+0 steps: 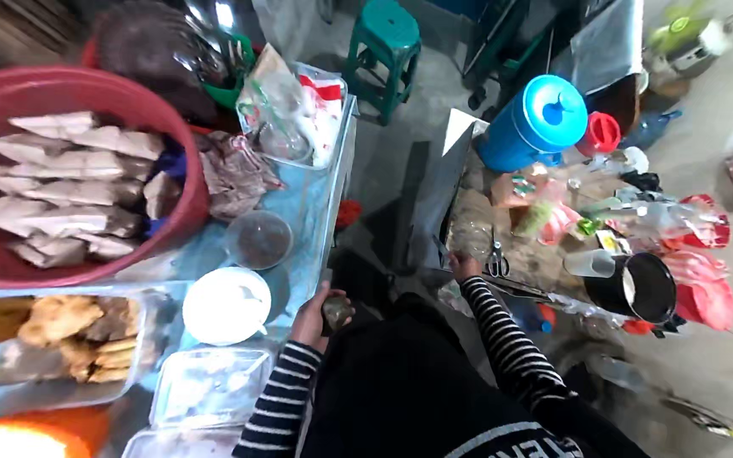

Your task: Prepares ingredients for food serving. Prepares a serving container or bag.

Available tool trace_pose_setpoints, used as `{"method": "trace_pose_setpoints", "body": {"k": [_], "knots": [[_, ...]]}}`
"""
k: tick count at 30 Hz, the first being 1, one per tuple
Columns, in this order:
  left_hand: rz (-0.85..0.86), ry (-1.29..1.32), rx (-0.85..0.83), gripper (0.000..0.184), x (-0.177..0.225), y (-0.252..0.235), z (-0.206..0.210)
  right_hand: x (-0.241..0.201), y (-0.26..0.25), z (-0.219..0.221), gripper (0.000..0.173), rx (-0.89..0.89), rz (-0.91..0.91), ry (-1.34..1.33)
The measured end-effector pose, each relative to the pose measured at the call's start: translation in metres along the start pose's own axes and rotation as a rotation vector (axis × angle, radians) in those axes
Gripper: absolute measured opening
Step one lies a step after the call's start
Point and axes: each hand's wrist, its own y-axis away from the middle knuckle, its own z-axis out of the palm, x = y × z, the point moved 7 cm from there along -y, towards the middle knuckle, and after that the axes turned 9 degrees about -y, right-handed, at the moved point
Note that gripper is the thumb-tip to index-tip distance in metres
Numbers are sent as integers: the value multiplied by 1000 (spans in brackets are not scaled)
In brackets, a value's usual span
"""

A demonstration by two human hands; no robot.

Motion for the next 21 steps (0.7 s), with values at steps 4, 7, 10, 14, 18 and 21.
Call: {"method": "trace_pose_setpoints", "body": {"k": [4, 7, 10, 14, 18, 21], "knots": [[64, -79, -101, 53, 23, 4, 39, 45, -20, 14, 38, -7, 172, -73], [139, -5, -149, 56, 25, 7, 56, 62, 5, 9, 40, 83, 214, -101], [92, 173, -118, 54, 13, 3, 77, 92, 36, -1, 41, 116, 215, -108], [49, 321, -80, 46, 5, 2, 130, 118, 67, -23, 41, 32, 33, -193], [77, 469, -138, 53, 10, -4, 205, 64, 100, -80, 40, -54, -275, -390], [186, 488, -132, 56, 33, 15, 267, -9, 147, -134, 39, -70, -677, -413]]}}
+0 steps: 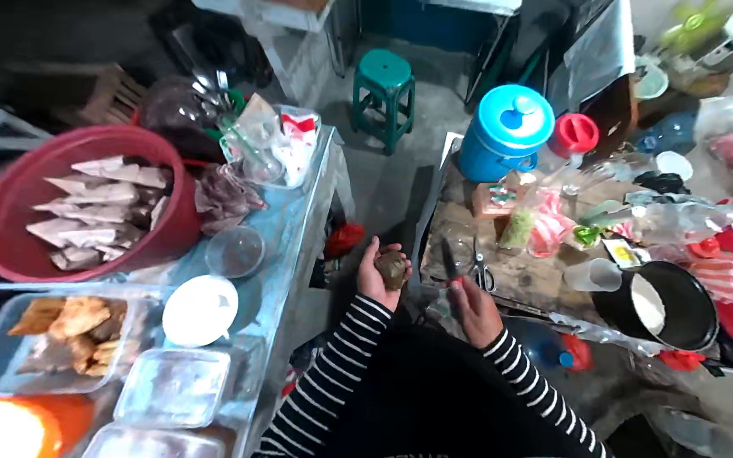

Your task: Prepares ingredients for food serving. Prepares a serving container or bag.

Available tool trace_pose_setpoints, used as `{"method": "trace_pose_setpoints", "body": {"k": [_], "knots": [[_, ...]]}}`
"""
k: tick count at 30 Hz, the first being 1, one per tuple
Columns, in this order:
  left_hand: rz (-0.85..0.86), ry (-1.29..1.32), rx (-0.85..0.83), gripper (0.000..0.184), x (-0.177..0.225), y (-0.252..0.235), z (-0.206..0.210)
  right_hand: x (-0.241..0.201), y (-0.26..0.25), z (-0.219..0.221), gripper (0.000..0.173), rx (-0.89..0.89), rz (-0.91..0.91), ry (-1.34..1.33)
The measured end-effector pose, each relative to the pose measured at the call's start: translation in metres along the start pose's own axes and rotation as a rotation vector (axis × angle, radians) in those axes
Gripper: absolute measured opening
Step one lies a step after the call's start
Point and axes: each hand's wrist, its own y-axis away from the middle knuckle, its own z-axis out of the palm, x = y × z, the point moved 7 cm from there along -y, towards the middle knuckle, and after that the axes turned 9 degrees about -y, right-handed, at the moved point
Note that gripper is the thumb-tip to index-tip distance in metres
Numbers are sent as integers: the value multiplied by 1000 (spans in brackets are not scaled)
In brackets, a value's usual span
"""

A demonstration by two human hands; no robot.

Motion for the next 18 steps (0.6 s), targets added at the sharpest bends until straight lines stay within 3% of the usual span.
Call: {"method": "trace_pose_setpoints", "body": {"k": [3, 6, 18], "knots": [[164, 16, -37, 53, -7, 14, 61, -56, 5, -13, 34, -1, -305, 200], [255, 7, -84, 52, -14, 36, 107, -68, 14, -39, 34, 147, -428, 322], [371, -33, -150, 50, -36, 69, 161, -58, 47, -90, 30, 241, -388, 460]]}}
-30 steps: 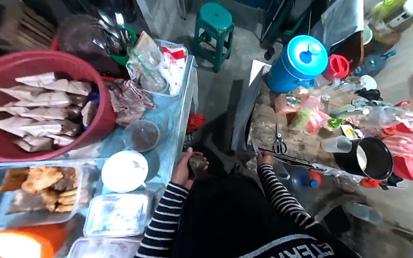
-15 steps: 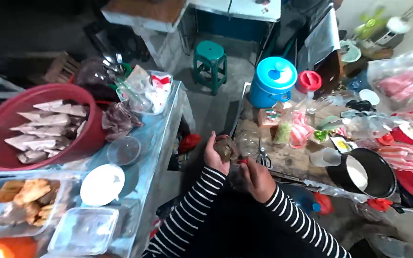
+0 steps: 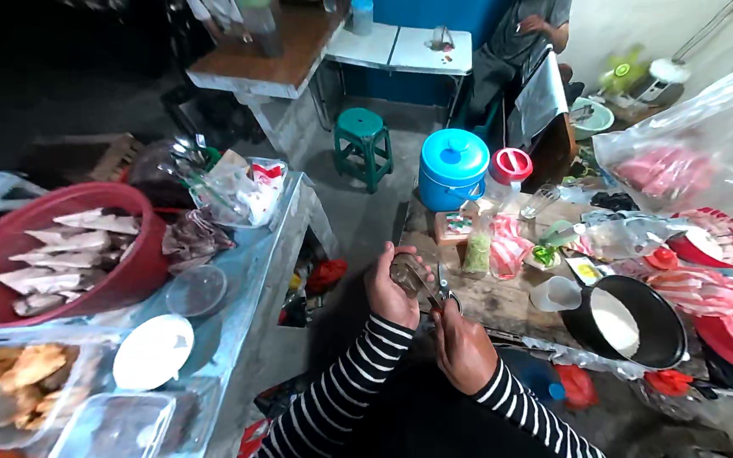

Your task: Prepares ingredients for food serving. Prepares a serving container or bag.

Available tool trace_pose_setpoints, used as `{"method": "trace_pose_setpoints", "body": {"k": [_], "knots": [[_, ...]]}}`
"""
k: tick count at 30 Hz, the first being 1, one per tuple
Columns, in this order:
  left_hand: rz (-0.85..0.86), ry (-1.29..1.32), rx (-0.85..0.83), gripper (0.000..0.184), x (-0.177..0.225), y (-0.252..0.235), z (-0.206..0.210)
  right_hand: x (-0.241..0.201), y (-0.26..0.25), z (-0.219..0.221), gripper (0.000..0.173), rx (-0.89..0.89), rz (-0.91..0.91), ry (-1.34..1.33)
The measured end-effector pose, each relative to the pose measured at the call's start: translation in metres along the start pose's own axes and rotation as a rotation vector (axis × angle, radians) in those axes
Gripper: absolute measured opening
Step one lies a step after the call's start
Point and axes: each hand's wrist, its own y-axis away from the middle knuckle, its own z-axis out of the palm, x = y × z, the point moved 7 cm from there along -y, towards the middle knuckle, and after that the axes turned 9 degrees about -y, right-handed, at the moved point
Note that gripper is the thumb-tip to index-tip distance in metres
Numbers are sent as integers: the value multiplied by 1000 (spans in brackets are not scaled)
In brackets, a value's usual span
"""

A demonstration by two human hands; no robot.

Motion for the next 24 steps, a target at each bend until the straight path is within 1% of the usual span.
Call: {"method": "trace_pose_setpoints", "body": {"k": [4, 9, 12, 14, 16, 18, 22, 24], "knots": [[32, -59, 32, 49, -10, 7, 0, -8, -13, -2, 33, 16, 21, -12], [66, 23, 91, 49, 3, 5, -11, -6, 0, 2, 28, -91, 59, 14], [24, 14, 63, 50, -11, 15, -11, -12, -5, 1, 32, -64, 59, 3], [-17, 19, 72, 51, -19, 17, -14, -14, -6, 3, 35, -77, 67, 2], [-11, 54, 114, 50, -14, 15, -20, -12, 0, 6, 30, -120, 71, 7], [28, 89, 122, 49, -8, 14, -26, -10, 7, 8, 29, -154, 80, -2], [-6, 24, 63, 54, -22, 29, -22, -18, 3, 4, 33, -97, 70, -16], [-14, 46, 108, 52, -20, 28, -27, -15, 8, 6, 32, -115, 59, -18]]}}
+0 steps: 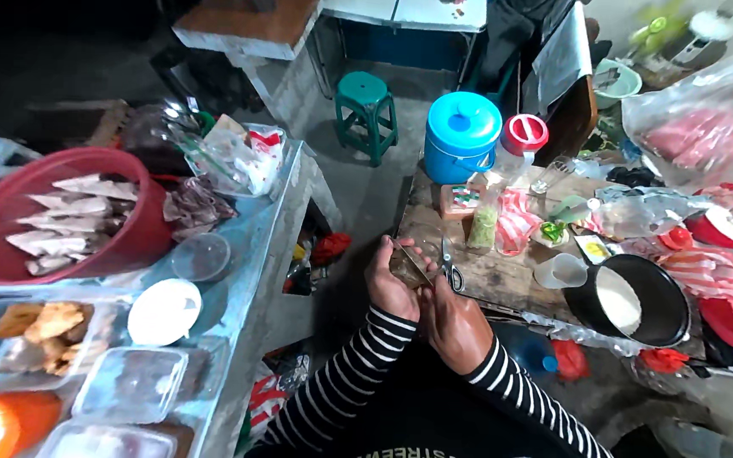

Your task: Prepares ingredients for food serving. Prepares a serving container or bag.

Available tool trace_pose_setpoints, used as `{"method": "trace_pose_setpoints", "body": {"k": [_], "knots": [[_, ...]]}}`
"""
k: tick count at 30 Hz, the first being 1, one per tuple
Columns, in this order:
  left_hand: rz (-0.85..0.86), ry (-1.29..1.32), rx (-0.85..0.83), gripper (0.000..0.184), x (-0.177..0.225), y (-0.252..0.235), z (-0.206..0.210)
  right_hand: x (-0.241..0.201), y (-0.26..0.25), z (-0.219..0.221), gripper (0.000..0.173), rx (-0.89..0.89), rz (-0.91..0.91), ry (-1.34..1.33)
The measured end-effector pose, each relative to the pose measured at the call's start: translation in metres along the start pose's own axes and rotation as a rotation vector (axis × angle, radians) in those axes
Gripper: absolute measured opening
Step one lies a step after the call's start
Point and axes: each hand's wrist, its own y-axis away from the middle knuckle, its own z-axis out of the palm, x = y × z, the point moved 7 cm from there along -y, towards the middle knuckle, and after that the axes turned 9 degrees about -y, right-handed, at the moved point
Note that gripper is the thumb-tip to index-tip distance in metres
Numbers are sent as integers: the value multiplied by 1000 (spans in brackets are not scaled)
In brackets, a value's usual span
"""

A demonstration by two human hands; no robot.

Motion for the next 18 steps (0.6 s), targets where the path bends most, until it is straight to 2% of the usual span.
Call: {"method": "trace_pose_setpoints", "body": {"k": [3, 7, 11, 15, 18], "knots": [[47, 54, 18, 48, 11, -3, -4, 3, 7, 2, 29, -37, 7, 2], [-2, -16, -24, 50, -8, 8, -5, -2, 6, -1, 33, -23, 24, 21], [21, 69, 34, 49, 4, 4, -10, 4, 12, 5, 31, -70, 3, 13], [-44, 10, -8, 51, -11, 18, -7, 0, 12, 1, 32, -44, -13, -11], [-53, 58, 54, 50, -2, 13, -8, 5, 14, 4, 31, -70, -17, -5]]}}
